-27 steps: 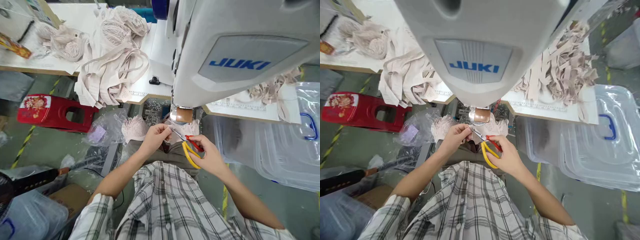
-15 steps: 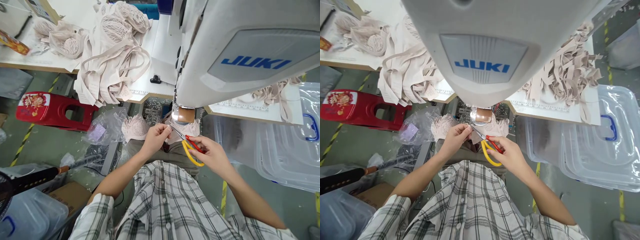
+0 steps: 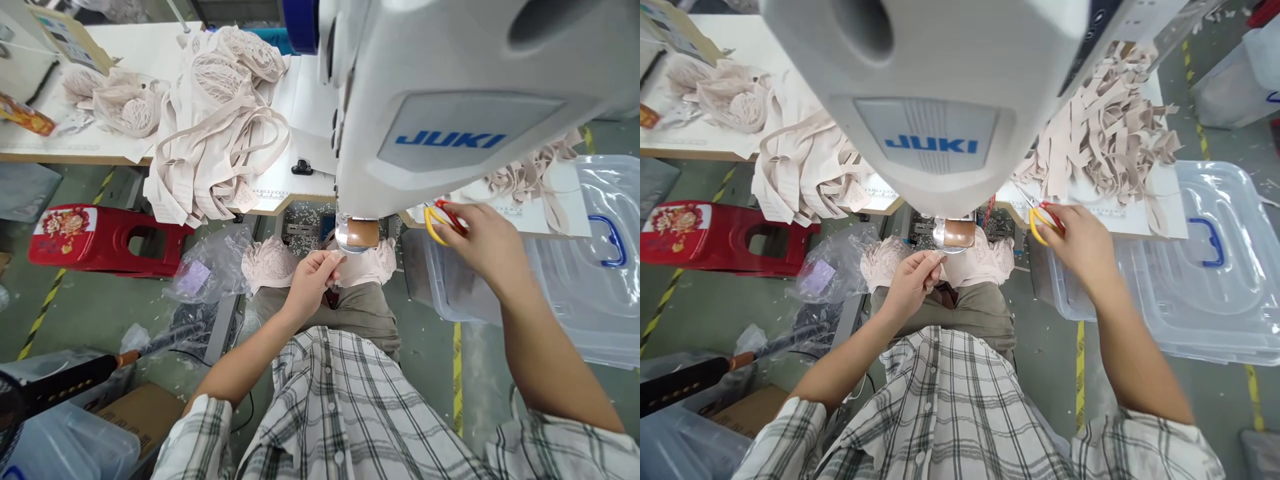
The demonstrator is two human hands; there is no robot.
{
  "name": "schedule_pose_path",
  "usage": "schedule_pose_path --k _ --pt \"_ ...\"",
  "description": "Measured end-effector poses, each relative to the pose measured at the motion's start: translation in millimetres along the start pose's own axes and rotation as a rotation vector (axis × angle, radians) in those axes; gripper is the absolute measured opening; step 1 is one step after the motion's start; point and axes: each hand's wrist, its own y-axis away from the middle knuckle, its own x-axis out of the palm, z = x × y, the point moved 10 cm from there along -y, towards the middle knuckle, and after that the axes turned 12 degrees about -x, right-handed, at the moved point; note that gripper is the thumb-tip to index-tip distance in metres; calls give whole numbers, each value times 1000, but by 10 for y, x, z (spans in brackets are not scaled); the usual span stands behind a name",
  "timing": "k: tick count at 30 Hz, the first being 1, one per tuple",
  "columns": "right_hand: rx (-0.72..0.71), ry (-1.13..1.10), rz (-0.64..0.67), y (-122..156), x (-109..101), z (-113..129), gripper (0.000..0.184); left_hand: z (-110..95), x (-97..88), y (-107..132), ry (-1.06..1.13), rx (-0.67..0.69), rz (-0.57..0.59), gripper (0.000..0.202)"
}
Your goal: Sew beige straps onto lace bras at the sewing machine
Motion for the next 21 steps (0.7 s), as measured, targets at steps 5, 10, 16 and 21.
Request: schedule_pose_path --k 5,10,16,21 --pt "-462 -21 -257 172 -43 892 23 14 164 26 -128 -107 158 36" --pt "-849 -204 38 525 482 1654 28 192 391 124 -463 -312 405 25" --pt "3 -564 -11 257 632 607 33 124 29 55 -650 196 -67 40" --pt "544 -1384 8 596 972 792 45 1037 612 83 39 -249 443 118"
